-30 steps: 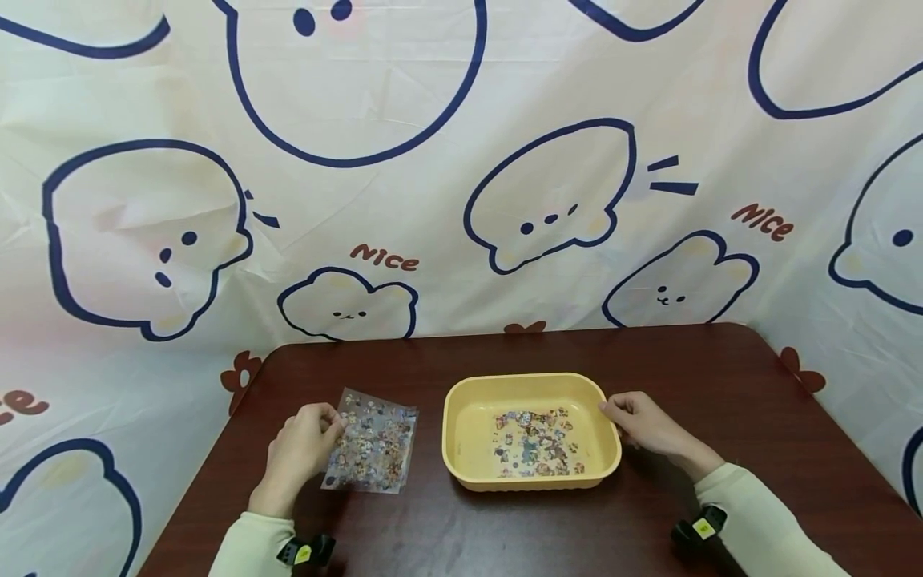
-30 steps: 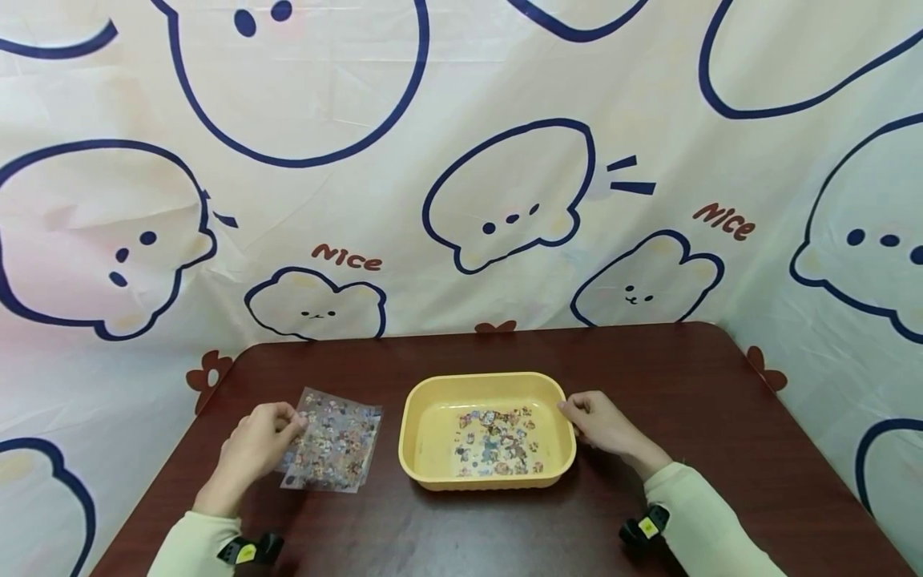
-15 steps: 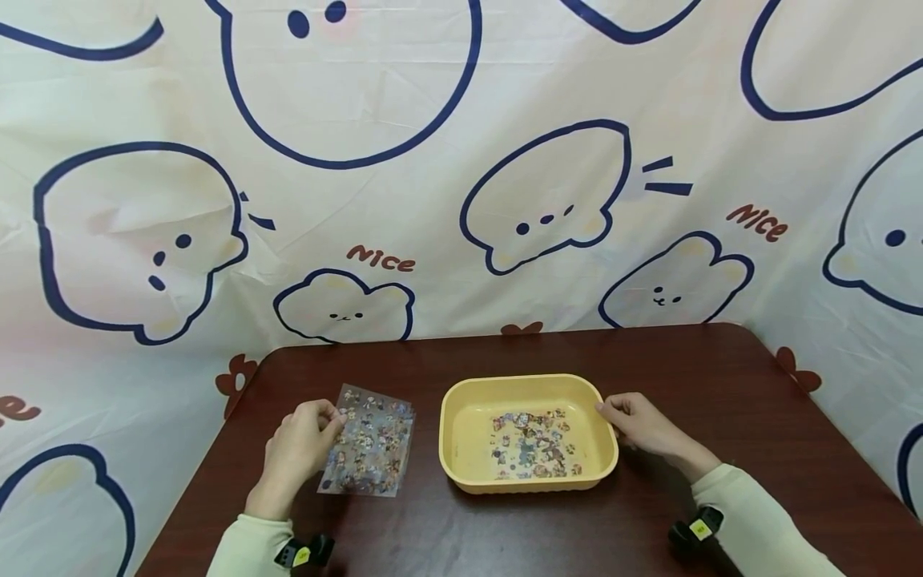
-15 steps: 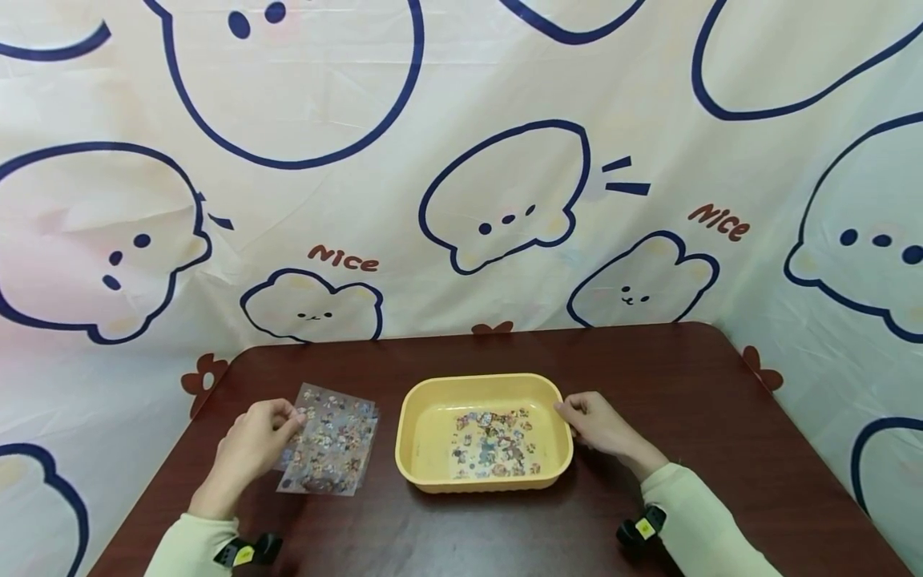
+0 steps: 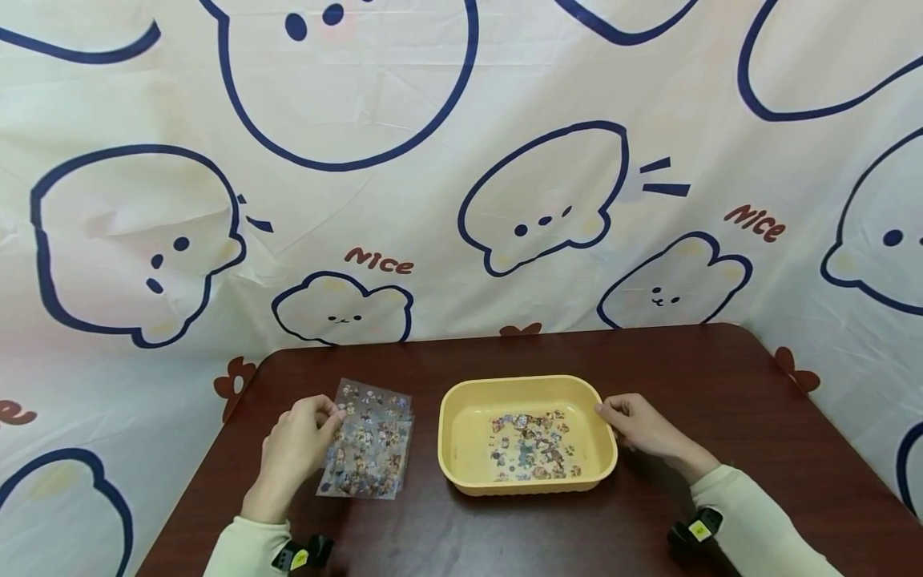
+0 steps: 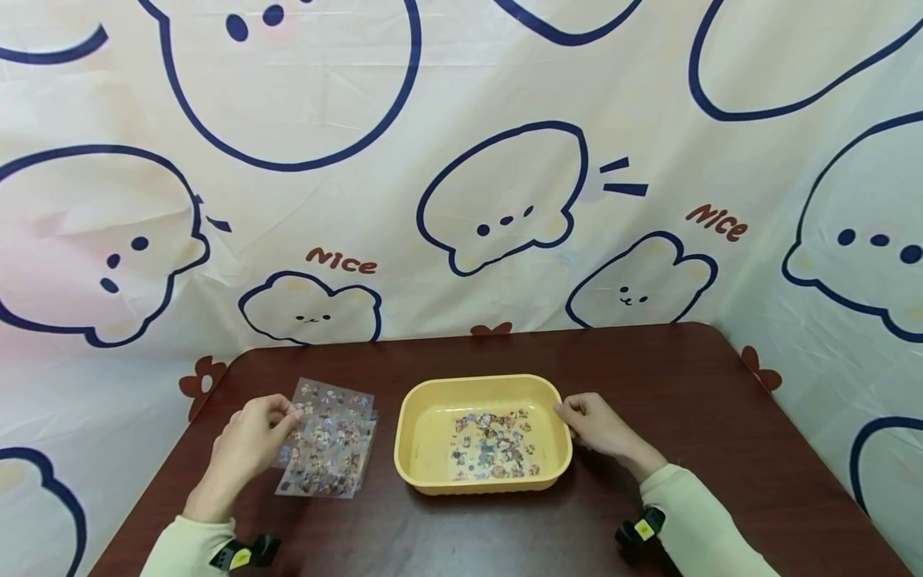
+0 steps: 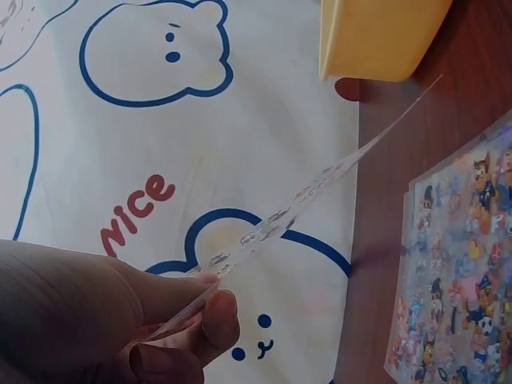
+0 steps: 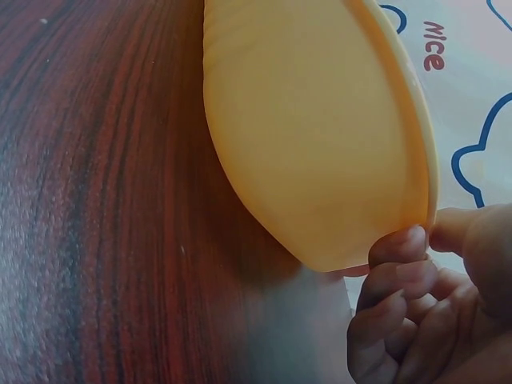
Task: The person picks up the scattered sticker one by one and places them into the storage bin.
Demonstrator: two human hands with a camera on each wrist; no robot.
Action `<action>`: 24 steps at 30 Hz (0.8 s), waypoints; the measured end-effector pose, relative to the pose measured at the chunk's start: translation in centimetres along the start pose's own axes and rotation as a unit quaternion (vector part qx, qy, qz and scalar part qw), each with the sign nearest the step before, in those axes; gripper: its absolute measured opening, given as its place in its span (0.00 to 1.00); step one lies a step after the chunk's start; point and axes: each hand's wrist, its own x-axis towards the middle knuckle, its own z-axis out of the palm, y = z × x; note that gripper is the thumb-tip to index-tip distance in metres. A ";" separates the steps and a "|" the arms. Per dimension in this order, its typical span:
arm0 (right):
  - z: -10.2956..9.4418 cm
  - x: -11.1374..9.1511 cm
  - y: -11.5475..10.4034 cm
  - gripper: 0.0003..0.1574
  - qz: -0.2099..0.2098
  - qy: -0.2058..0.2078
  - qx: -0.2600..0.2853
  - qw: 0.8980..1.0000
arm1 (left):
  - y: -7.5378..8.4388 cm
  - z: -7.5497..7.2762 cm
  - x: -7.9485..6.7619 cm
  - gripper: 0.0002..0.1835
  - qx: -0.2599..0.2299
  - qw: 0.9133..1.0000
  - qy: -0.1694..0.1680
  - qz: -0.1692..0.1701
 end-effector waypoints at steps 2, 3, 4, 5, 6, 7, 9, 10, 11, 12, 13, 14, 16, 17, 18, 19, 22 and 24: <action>0.0 0.0 0.0 0.25 -0.003 -0.001 -0.002 1.000 | 0.1 -0.1 0.0 0.11 0.000 1.000 0.003 0.003; 0.0 0.0 0.0 0.25 -0.004 -0.002 -0.003 1.000 | 0.2 -0.1 0.0 0.11 -0.001 1.000 0.004 0.004; 0.0 0.0 0.0 0.25 -0.005 -0.002 -0.004 1.000 | 0.2 -0.2 0.0 0.11 -0.001 1.000 0.006 0.005; -0.1 0.0 0.0 0.25 -0.005 -0.002 -0.003 1.000 | 0.3 -0.2 0.0 0.10 -0.001 1.000 0.009 0.005; -0.1 0.0 0.1 0.25 -0.005 -0.002 -0.004 1.000 | 0.4 -0.3 0.0 0.10 -0.002 1.000 0.012 0.007; -0.1 0.0 0.1 0.25 -0.005 -0.002 -0.004 1.000 | 0.4 -0.4 0.1 0.10 -0.003 1.000 0.016 0.008; -0.1 0.0 0.1 0.25 -0.006 -0.001 -0.005 1.000 | 0.6 -0.5 0.1 0.10 -0.005 1.000 0.023 0.012; -0.1 0.0 0.1 0.25 -0.006 -0.001 -0.005 1.000 | 0.6 -0.5 0.1 0.10 -0.005 1.000 0.027 0.013; -0.1 0.0 0.1 0.25 -0.007 -0.001 -0.005 1.000 | 0.7 -0.5 0.1 0.10 -0.007 0.999 0.030 0.014; -0.1 0.0 0.1 0.25 -0.007 -0.002 -0.006 1.000 | 0.8 -0.6 0.1 0.10 -0.008 0.999 0.033 0.015; -0.1 0.0 0.1 0.25 -0.008 -0.002 -0.005 1.000 | 0.8 -0.6 0.1 0.10 -0.009 0.999 0.036 0.014; 0.0 -0.1 0.0 0.25 -0.006 -0.002 -0.005 1.000 | 0.9 -0.7 0.0 0.10 -0.010 0.999 0.038 0.015; 0.0 0.0 0.0 0.25 -0.004 -0.002 -0.003 1.000 | 1.0 -0.8 0.0 0.10 -0.011 0.999 0.042 0.015; 0.0 0.0 0.0 0.25 -0.005 -0.003 -0.004 1.000 | 1.1 -0.9 0.0 0.10 -0.012 0.999 0.044 0.014; 0.0 0.0 0.0 0.25 -0.004 -0.002 -0.002 1.000 | 1.2 -1.0 0.0 0.10 -0.011 0.999 0.046 0.015; 0.0 0.0 0.0 0.25 -0.002 -0.002 0.000 1.000 | 1.3 -1.0 0.0 0.10 -0.010 0.999 0.048 0.015; 0.0 0.1 0.0 0.24 -0.002 -0.002 0.005 1.000 | 1.5 -1.3 -0.1 0.10 -0.010 0.998 0.053 0.016; 0.0 0.1 0.0 0.24 -0.001 -0.001 0.008 1.000 | 1.7 -1.4 0.0 0.11 -0.012 0.998 0.056 0.017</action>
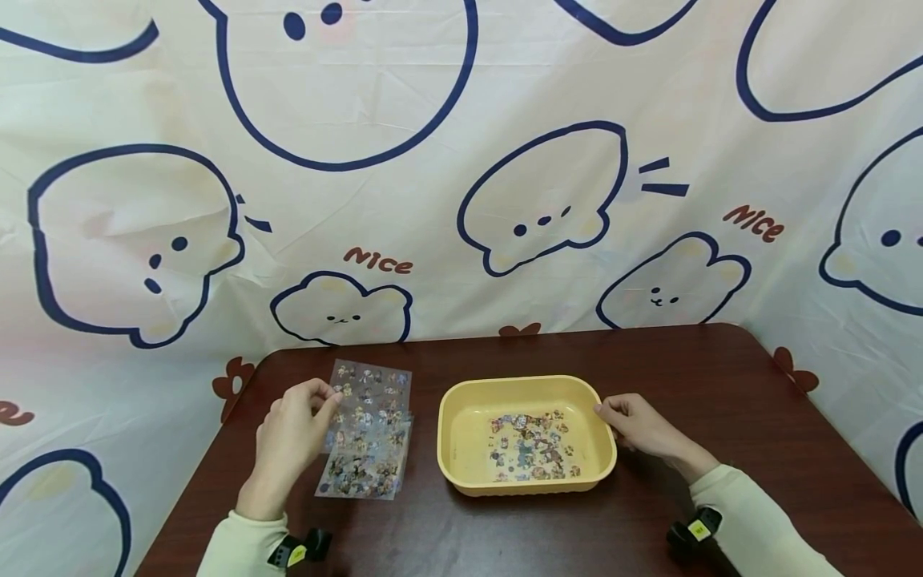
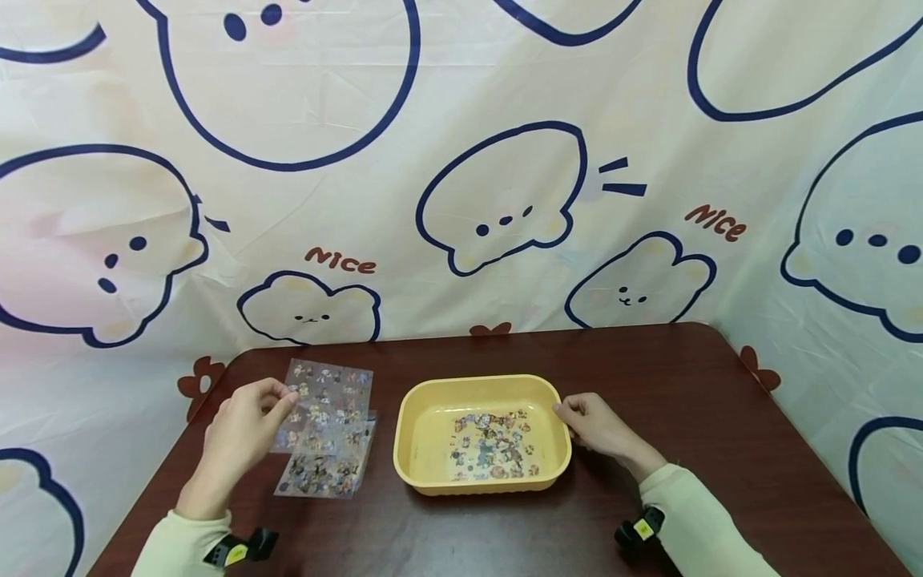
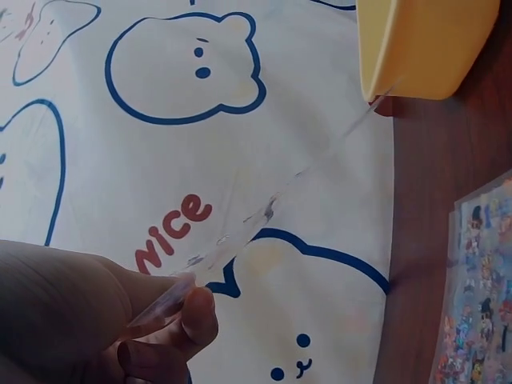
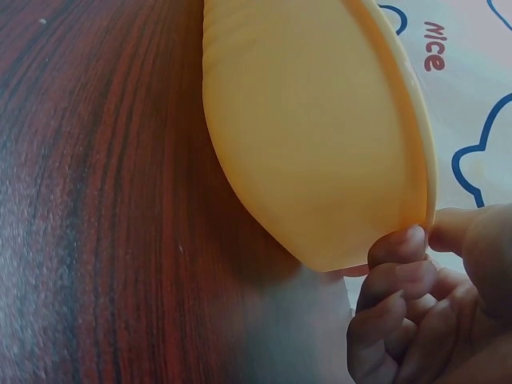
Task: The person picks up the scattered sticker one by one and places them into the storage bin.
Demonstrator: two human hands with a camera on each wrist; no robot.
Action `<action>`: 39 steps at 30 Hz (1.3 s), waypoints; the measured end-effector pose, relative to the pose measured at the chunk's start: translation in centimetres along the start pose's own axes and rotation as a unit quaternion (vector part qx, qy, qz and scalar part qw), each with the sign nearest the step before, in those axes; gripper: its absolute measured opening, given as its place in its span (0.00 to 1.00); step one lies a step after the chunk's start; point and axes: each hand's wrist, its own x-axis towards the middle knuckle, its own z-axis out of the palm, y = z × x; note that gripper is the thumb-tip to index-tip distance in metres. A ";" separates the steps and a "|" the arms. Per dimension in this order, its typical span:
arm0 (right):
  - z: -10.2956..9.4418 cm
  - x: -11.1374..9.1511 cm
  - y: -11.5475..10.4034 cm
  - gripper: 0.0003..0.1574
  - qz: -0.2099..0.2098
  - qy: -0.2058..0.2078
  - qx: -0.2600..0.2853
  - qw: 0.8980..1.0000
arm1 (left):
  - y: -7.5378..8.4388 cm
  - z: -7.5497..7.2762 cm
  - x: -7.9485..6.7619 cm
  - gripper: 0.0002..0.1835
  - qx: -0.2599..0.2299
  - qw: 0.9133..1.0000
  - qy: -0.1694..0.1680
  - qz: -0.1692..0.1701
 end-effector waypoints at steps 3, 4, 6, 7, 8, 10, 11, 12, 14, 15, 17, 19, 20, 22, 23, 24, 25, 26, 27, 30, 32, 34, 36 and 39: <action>0.0 0.0 0.0 0.24 -0.004 -0.001 -0.003 1.000 | 0.2 -0.1 0.1 0.11 -0.006 1.000 0.005 0.003; 0.0 0.0 0.0 0.24 -0.004 0.000 -0.004 1.000 | 0.3 -0.1 0.1 0.11 -0.009 1.000 0.006 0.005; -0.1 0.1 0.0 0.24 -0.003 0.002 -0.006 1.000 | 0.5 -0.1 0.2 0.11 -0.015 1.000 0.008 0.011; -0.1 0.1 0.0 0.24 -0.003 0.002 -0.007 1.000 | 0.6 -0.1 0.2 0.11 -0.019 1.000 0.010 0.015; -0.1 0.1 0.0 0.24 -0.001 0.002 -0.007 1.000 | 0.7 -0.1 0.3 0.11 -0.022 1.000 0.011 0.018; -0.2 0.2 0.0 0.24 0.000 0.003 -0.009 1.000 | 0.9 -0.1 0.3 0.11 -0.028 0.999 0.012 0.023; -0.2 0.2 0.0 0.24 0.002 0.003 -0.010 1.000 | 1.0 -0.1 0.3 0.11 -0.030 0.999 0.012 0.026; -0.2 0.2 0.0 0.24 0.003 0.003 -0.011 1.000 | 1.1 0.0 0.3 0.11 -0.033 0.999 0.012 0.027; -0.3 0.2 -0.1 0.24 0.005 0.005 -0.012 1.000 | 1.4 0.1 0.3 0.11 -0.037 0.999 0.009 0.029; -0.3 0.2 -0.1 0.24 0.006 0.006 -0.014 1.000 | 1.5 0.1 0.4 0.11 -0.038 0.999 0.008 0.030; -0.3 0.3 -0.2 0.24 0.009 0.008 -0.015 1.000 | 1.8 0.3 0.4 0.10 -0.041 0.999 0.005 0.032; -0.3 0.3 -0.2 0.24 0.010 0.009 -0.015 1.000 | 2.0 0.4 0.4 0.10 -0.043 0.999 0.003 0.033; -0.3 0.3 -0.3 0.24 0.009 0.008 -0.017 1.000 | 2.1 0.5 0.5 0.10 -0.043 0.999 0.001 0.032; -0.3 0.3 -0.3 0.24 0.009 0.007 -0.017 1.000 | 2.3 0.8 0.5 0.10 -0.046 0.998 -0.003 0.032; -0.3 0.3 -0.3 0.24 0.009 0.007 -0.017 1.000 | 2.4 0.9 0.5 0.10 -0.048 0.998 -0.006 0.032; -0.3 0.3 -0.3 0.24 0.009 0.006 -0.017 1.000 | 2.5 1.0 0.6 0.10 -0.051 0.998 -0.009 0.032; -0.3 0.3 -0.2 0.24 0.009 0.006 -0.017 1.000 | 2.6 1.1 0.6 0.10 -0.055 0.998 -0.012 0.033; -0.3 0.3 -0.2 0.24 0.009 0.005 -0.017 1.000 | 2.7 1.2 0.6 0.10 -0.057 0.998 -0.015 0.034; -0.3 0.3 -0.1 0.24 0.011 0.005 -0.016 1.000 | 2.8 1.4 0.6 0.09 -0.061 0.997 -0.018 0.035; -0.2 0.3 -0.1 0.24 0.012 0.004 -0.015 1.000 | 3.1 1.8 0.5 0.09 -0.072 0.996 -0.027 0.038; -0.2 0.2 -0.1 0.24 0.013 0.004 -0.015 1.000 | 3.3 2.1 0.5 0.09 -0.077 0.996 -0.033 0.041; -0.1 0.2 -0.1 0.24 0.015 0.005 -0.014 1.000 | 3.5 2.4 0.5 0.08 -0.080 0.995 -0.036 0.043; -0.1 0.1 -0.2 0.24 0.016 0.005 -0.014 1.000 | 3.7 2.6 0.4 0.08 -0.082 0.995 -0.038 0.046; -0.1 0.0 -0.2 0.24 0.016 0.006 -0.015 1.000 | 4.1 2.9 0.4 0.08 -0.088 0.994 -0.038 0.051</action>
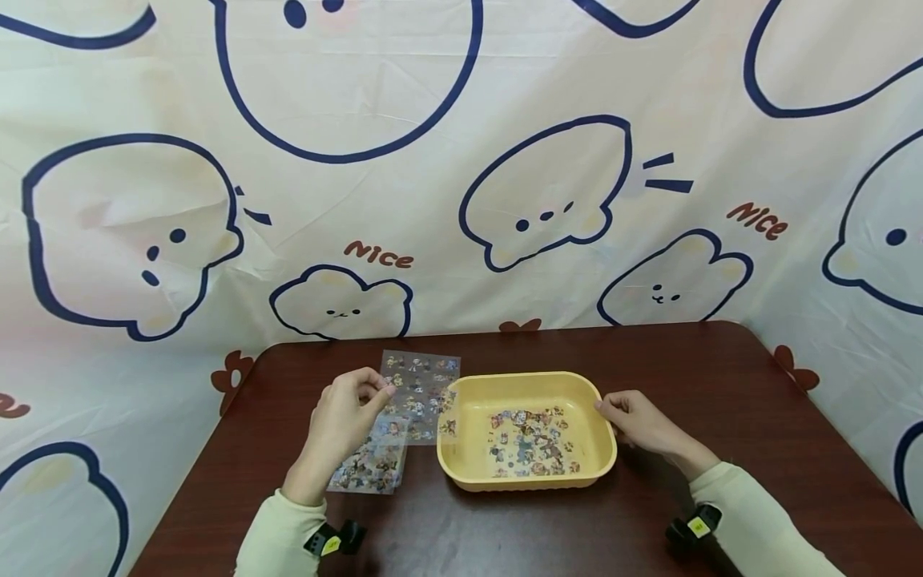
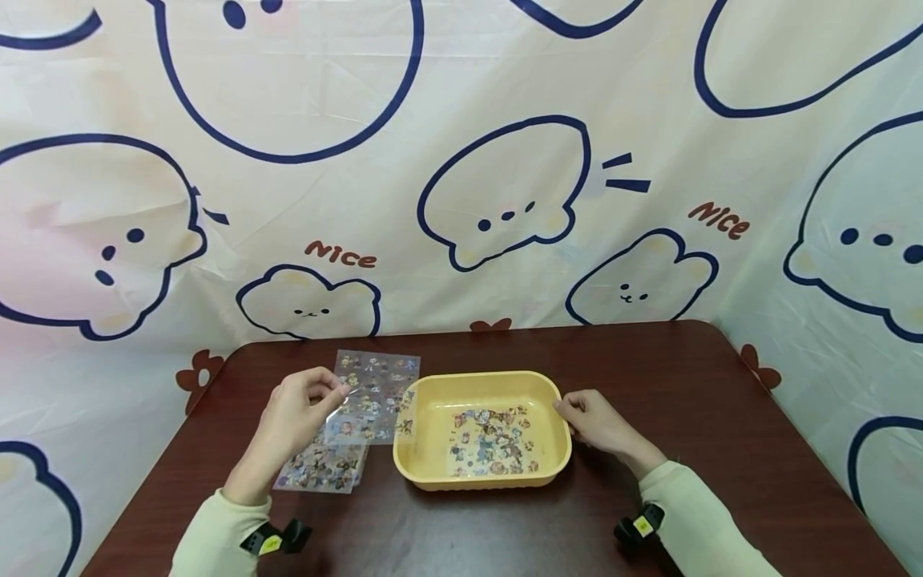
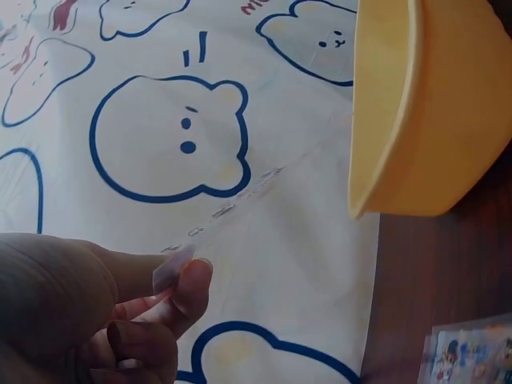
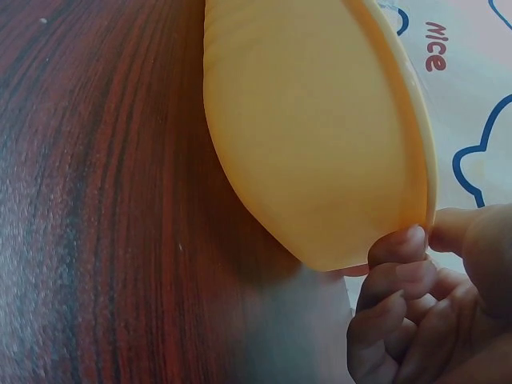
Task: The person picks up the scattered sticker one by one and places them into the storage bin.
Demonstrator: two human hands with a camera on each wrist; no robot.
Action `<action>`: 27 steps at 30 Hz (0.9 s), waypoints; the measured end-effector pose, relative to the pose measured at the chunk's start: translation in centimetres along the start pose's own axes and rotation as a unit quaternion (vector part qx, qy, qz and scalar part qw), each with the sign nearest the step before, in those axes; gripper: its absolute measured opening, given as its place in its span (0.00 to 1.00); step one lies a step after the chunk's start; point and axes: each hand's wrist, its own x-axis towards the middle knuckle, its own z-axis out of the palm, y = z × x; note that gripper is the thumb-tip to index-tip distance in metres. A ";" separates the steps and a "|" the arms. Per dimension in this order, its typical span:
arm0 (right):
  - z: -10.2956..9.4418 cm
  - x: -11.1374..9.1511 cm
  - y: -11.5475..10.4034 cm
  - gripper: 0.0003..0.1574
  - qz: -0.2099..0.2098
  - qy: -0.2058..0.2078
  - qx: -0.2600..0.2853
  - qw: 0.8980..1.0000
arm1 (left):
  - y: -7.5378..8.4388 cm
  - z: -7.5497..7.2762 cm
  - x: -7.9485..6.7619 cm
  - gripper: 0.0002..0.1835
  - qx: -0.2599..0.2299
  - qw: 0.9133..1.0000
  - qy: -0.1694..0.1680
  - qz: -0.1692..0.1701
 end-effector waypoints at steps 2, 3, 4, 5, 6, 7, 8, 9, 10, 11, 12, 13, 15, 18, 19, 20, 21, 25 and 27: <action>0.0 0.0 0.0 0.24 0.001 0.001 0.000 1.000 | 0.2 0.2 0.0 0.08 -0.004 1.000 -0.001 0.003; 0.0 -0.1 0.0 0.24 0.003 0.001 0.001 1.000 | 0.3 0.4 0.0 0.08 -0.005 1.000 -0.002 0.003; 0.0 -0.1 0.0 0.23 0.001 0.001 0.001 1.000 | 0.4 0.5 0.0 0.07 -0.006 1.000 -0.003 0.003; 0.0 -0.1 0.0 0.23 0.003 0.001 0.002 1.000 | 0.4 0.6 0.1 0.07 -0.007 1.000 -0.004 0.003; 0.1 -0.1 0.0 0.23 0.004 0.002 0.003 1.000 | 0.5 0.7 0.0 0.07 -0.007 1.000 -0.005 0.003; 0.1 -0.1 0.0 0.24 0.003 0.002 0.003 1.000 | 0.6 0.8 0.1 0.07 -0.008 1.000 -0.006 0.003; 0.1 0.0 0.0 0.23 0.003 0.003 0.004 1.000 | 0.6 0.9 0.1 0.07 -0.008 1.000 -0.006 0.003; 0.1 0.0 0.0 0.24 0.002 0.003 0.004 1.000 | 0.7 1.0 0.1 0.07 -0.009 1.000 -0.008 0.004; 0.1 0.0 0.0 0.24 0.002 0.003 0.003 1.000 | 0.8 1.0 0.1 0.07 -0.009 1.000 -0.009 0.004; 0.1 0.0 0.0 0.24 -0.001 0.002 0.002 1.000 | 0.9 1.2 0.1 0.08 -0.008 1.000 -0.010 0.006; 0.1 0.0 0.0 0.24 -0.001 0.002 0.003 1.000 | 0.9 1.3 0.2 0.08 -0.008 1.000 -0.012 0.007; 0.1 0.0 0.0 0.24 -0.001 0.002 0.003 1.000 | 1.0 1.4 0.2 0.08 -0.009 1.000 -0.014 0.008; 0.1 0.0 0.1 0.24 -0.003 0.002 0.003 1.000 | 1.1 1.7 0.4 0.08 -0.012 1.000 -0.018 0.011; 0.0 0.0 0.2 0.24 -0.005 0.001 0.004 1.000 | 1.1 2.1 0.6 0.08 -0.018 0.999 -0.024 0.010; 0.0 0.0 0.2 0.25 -0.007 0.000 0.003 1.000 | 1.1 2.3 0.6 0.08 -0.021 0.999 -0.027 0.009; 0.0 0.0 0.2 0.25 -0.008 -0.001 0.003 1.000 | 1.1 2.5 0.7 0.08 -0.022 0.999 -0.031 0.008; 0.0 0.0 0.2 0.25 -0.010 -0.002 0.003 1.000 | 1.2 2.7 0.7 0.08 -0.024 0.999 -0.035 0.006; 0.0 0.0 0.3 0.25 -0.011 -0.002 0.005 1.000 | 1.3 3.3 0.9 0.08 -0.033 0.998 -0.048 0.008; 0.0 0.1 0.3 0.25 -0.010 -0.001 0.005 1.000 | 1.5 3.7 1.0 0.08 -0.034 0.998 -0.050 0.013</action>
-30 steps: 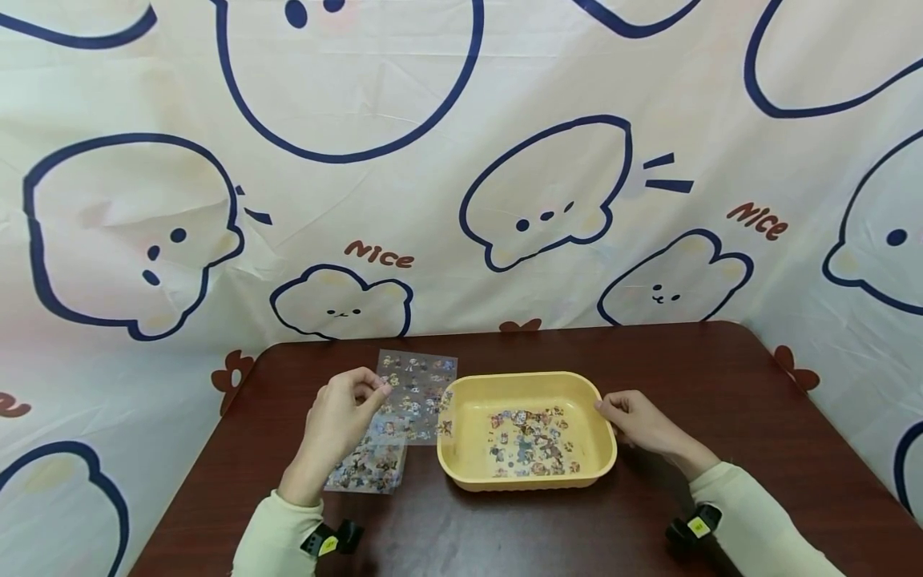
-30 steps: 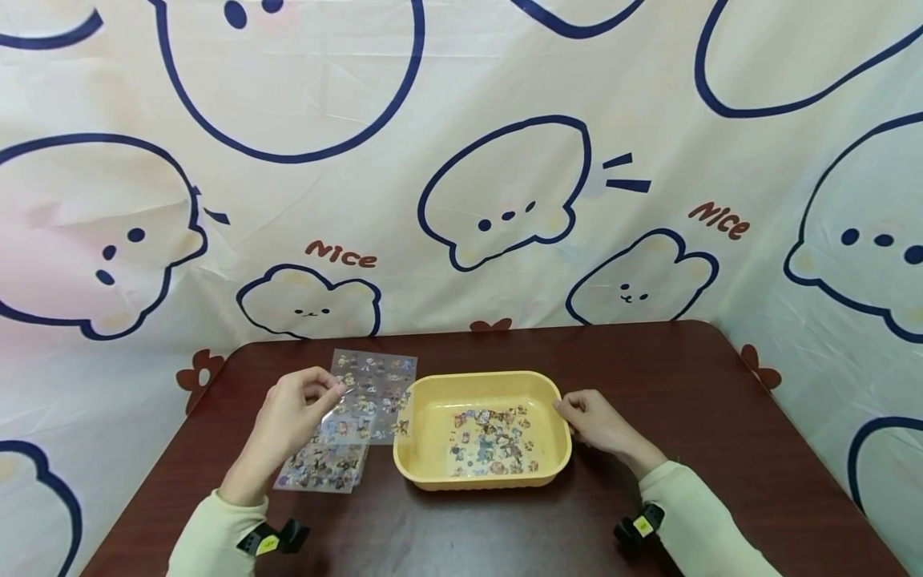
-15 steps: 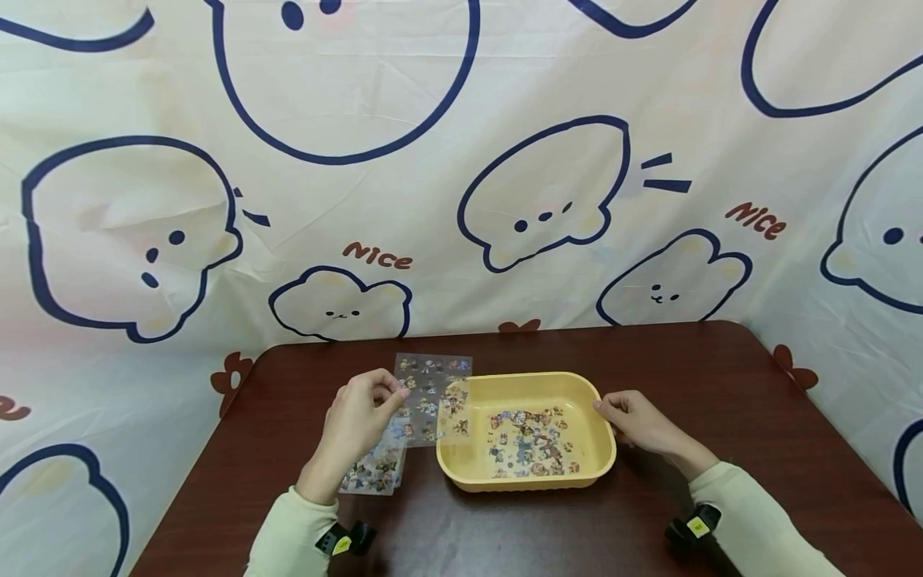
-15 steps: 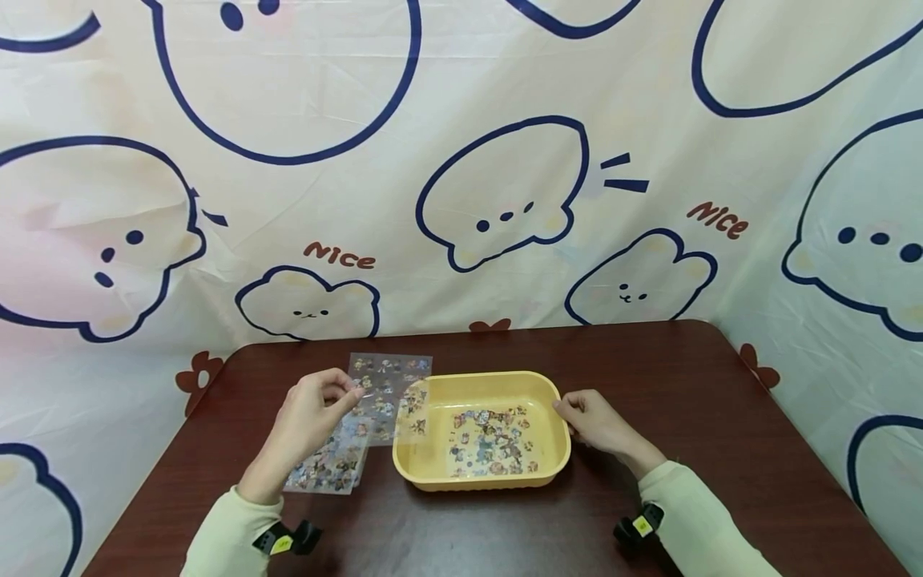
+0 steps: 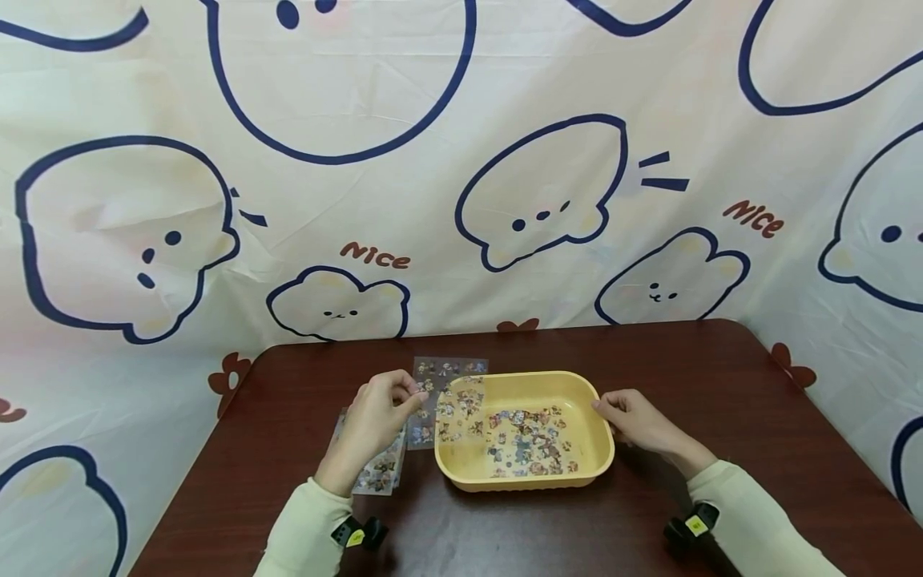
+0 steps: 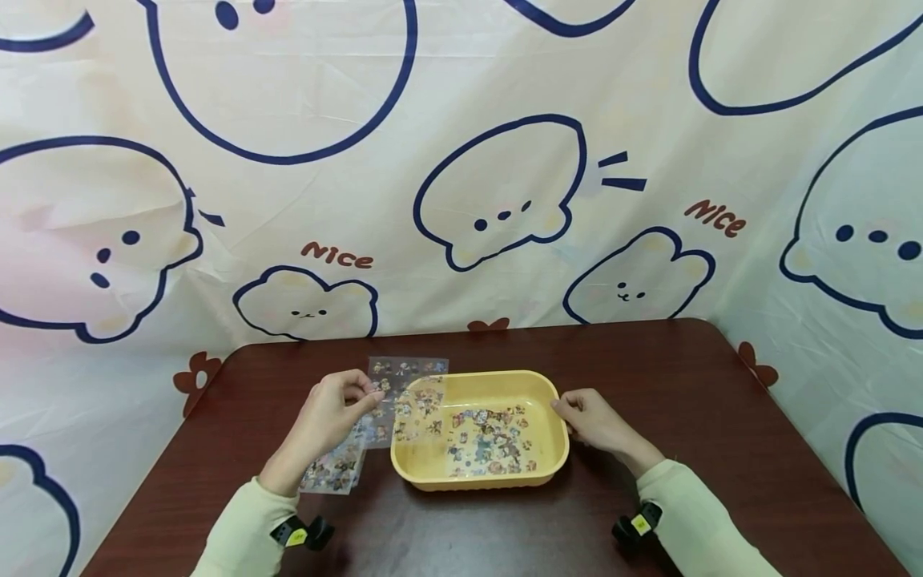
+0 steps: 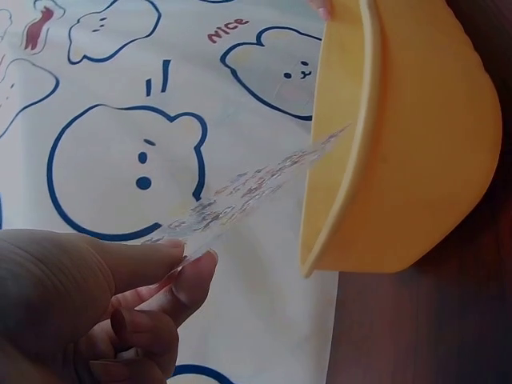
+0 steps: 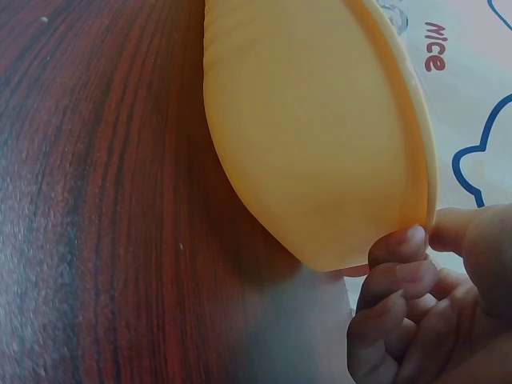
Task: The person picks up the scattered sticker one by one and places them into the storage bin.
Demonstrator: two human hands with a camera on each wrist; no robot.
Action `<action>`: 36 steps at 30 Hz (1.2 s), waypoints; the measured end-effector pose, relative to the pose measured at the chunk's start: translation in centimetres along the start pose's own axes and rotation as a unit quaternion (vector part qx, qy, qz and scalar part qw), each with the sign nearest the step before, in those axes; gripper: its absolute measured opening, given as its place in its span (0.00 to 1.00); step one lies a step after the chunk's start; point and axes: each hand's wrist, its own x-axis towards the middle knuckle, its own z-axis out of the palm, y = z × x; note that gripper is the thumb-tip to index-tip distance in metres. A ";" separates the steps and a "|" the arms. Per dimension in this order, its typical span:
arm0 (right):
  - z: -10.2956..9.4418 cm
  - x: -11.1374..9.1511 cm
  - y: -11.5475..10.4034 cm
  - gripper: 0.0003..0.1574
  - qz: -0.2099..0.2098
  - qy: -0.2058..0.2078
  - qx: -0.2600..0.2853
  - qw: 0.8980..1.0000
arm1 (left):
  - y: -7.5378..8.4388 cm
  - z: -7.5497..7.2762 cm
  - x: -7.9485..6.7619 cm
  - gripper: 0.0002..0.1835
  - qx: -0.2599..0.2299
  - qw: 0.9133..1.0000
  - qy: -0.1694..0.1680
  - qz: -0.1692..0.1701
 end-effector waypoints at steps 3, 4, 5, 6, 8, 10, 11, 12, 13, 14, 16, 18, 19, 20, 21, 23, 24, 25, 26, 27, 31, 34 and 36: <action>0.0 0.0 0.0 0.25 -0.001 0.000 -0.001 1.000 | 0.1 0.5 0.2 0.09 0.006 1.000 0.000 0.006; 0.0 0.0 0.0 0.25 -0.001 -0.001 -0.001 1.000 | 0.2 0.6 0.2 0.09 0.006 1.000 -0.002 0.007; 0.0 0.0 0.0 0.25 -0.001 -0.001 -0.001 1.000 | 0.2 0.8 0.2 0.09 0.005 1.000 -0.005 0.006; 0.1 0.0 0.0 0.25 -0.001 -0.002 -0.001 1.000 | 0.2 0.9 0.3 0.09 0.005 1.000 -0.008 0.006; 0.1 0.0 0.0 0.25 -0.002 -0.003 -0.001 1.000 | 0.3 1.2 0.3 0.09 0.003 1.000 -0.013 0.004; 0.1 0.0 0.0 0.25 -0.001 -0.002 -0.001 1.000 | 0.4 1.5 0.4 0.09 0.002 1.000 -0.018 0.004; 0.1 0.0 0.0 0.25 0.000 -0.002 0.000 1.000 | 0.4 1.6 0.4 0.09 0.001 1.000 -0.020 0.005; 0.1 0.0 0.0 0.25 0.001 -0.002 -0.001 1.000 | 0.4 1.8 0.4 0.09 0.001 1.000 -0.022 0.006; 0.1 0.0 0.0 0.25 0.002 -0.002 -0.001 1.000 | 0.4 1.9 0.5 0.09 0.002 1.000 -0.023 0.007; 0.1 0.0 0.0 0.25 0.003 -0.001 -0.001 1.000 | 0.4 2.0 0.5 0.09 0.001 1.000 -0.025 0.008; 0.1 0.0 0.0 0.25 0.005 0.000 -0.001 1.000 | 0.5 2.3 0.5 0.09 0.002 1.000 -0.028 0.013; 0.1 0.0 -0.1 0.24 0.005 0.001 -0.001 1.000 | 0.5 2.5 0.5 0.09 0.004 0.999 -0.032 0.022; 0.1 0.0 -0.1 0.24 0.005 0.001 -0.001 1.000 | 0.5 2.7 0.5 0.09 0.006 0.999 -0.034 0.024; 0.1 0.0 -0.1 0.24 0.005 0.001 0.000 1.000 | 0.5 2.8 0.6 0.09 0.007 0.999 -0.038 0.027; 0.1 0.0 -0.1 0.24 0.005 0.001 0.000 1.000 | 0.5 2.9 0.6 0.09 0.008 0.999 -0.042 0.029; 0.0 0.1 -0.1 0.24 0.005 0.000 0.000 1.000 | 0.4 3.1 0.7 0.09 0.009 0.998 -0.050 0.031; 0.0 0.1 -0.1 0.24 0.005 0.000 0.000 1.000 | 0.4 3.2 0.7 0.09 0.008 0.998 -0.054 0.027; 0.0 0.1 -0.1 0.24 0.005 -0.001 0.000 1.000 | 0.4 3.3 0.7 0.09 0.009 0.998 -0.057 0.025; 0.0 0.1 -0.1 0.24 0.005 -0.001 0.000 1.000 | 0.4 3.4 0.7 0.09 0.010 0.998 -0.060 0.024; 0.0 0.1 -0.1 0.24 0.006 -0.001 0.001 1.000 | 0.4 3.5 0.7 0.09 0.012 0.998 -0.060 0.026; 0.0 0.1 -0.3 0.24 0.007 -0.003 0.003 1.000 | 0.4 4.0 0.8 0.09 0.016 0.998 -0.061 0.021; -0.1 0.0 -0.4 0.25 0.006 -0.004 0.004 1.000 | 0.3 4.3 0.9 0.09 0.020 0.997 -0.065 0.018; -0.1 -0.1 -0.5 0.25 0.006 -0.004 0.004 1.000 | 0.4 4.6 0.9 0.10 0.028 0.997 -0.069 0.019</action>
